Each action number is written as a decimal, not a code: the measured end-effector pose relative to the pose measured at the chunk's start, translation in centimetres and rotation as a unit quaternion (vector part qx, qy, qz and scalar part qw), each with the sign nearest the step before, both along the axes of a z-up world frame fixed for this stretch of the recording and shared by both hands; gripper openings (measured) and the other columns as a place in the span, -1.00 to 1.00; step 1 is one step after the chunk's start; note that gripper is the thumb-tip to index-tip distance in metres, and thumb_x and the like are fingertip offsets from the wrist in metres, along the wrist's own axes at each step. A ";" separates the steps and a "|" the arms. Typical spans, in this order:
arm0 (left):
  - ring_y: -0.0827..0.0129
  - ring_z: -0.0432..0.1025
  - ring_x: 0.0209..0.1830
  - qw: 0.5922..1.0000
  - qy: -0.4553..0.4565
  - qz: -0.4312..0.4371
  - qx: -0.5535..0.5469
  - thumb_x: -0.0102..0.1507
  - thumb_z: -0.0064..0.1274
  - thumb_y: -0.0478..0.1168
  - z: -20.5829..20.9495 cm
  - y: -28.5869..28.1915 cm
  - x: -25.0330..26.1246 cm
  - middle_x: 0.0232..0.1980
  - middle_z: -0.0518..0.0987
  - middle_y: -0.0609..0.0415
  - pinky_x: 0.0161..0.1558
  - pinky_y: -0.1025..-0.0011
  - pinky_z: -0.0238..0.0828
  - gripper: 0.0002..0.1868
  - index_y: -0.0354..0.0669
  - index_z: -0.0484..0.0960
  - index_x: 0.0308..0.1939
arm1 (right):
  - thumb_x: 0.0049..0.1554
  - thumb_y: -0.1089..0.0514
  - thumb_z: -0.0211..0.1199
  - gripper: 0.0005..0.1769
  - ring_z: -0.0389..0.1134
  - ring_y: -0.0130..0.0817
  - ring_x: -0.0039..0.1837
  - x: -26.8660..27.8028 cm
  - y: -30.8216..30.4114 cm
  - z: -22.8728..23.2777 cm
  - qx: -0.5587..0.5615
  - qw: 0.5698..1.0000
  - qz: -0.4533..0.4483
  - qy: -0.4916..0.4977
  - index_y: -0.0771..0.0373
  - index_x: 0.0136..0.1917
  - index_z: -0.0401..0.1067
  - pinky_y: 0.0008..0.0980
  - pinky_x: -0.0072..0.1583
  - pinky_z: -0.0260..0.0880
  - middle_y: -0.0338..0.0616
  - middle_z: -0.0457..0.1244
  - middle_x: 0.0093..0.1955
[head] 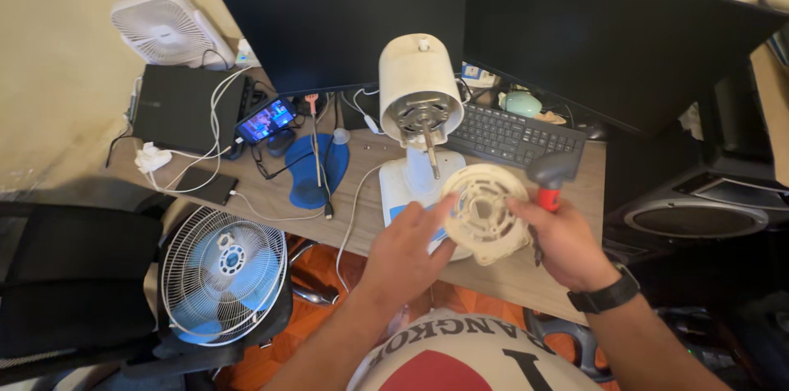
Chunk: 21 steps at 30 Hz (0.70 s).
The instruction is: The person disassembles a white electric fan on a desk using a screwdriver. They remove the rear grille, unscrew the motor housing, and detach the fan blade assembly from the motor shaft.
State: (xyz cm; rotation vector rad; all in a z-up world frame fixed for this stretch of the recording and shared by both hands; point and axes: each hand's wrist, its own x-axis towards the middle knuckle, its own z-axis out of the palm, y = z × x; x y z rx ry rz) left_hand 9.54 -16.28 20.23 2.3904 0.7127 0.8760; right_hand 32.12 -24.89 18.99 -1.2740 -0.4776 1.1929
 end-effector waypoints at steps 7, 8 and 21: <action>0.42 0.36 -0.30 0.943 -0.105 -0.051 -0.311 0.35 0.12 -0.14 -1.4 2.1 0.9 -0.26 0.48 0.21 -0.25 0.37 0.37 -0.66 -0.20 0.66 0.15 | 0.24 -0.22 0.07 -0.41 0.41 -0.24 -0.15 0.4 0.7 -0.2 -0.024 1.000 0.007 0.001 0.37 0.16 0.44 -0.28 -0.15 0.38 0.02 0.39 -0.12; 0.56 0.32 -0.30 0.892 -0.160 -0.073 -0.416 0.41 0.10 -0.11 -1.6 2.4 0.9 -0.28 0.49 0.30 -0.25 0.46 0.34 -0.67 -0.25 0.65 0.15 | 0.23 -0.21 0.08 -0.43 0.41 -0.25 -0.15 0.5 0.9 -0.3 -0.041 0.999 -0.002 -0.008 0.33 0.19 0.43 -0.29 -0.15 0.38 0.03 0.39 -0.11; 0.64 0.11 -0.57 0.729 -0.149 -0.106 -0.660 0.40 -0.03 0.07 -1.8 3.4 0.8 -0.52 0.22 0.35 -0.52 0.55 0.05 -0.69 -0.08 0.52 -0.08 | 0.13 -0.02 0.25 -0.52 0.43 -0.38 0.05 -0.4 0.3 -0.2 -0.012 0.991 0.036 -0.131 0.39 0.16 0.47 -0.30 0.00 0.52 -0.13 0.41 0.06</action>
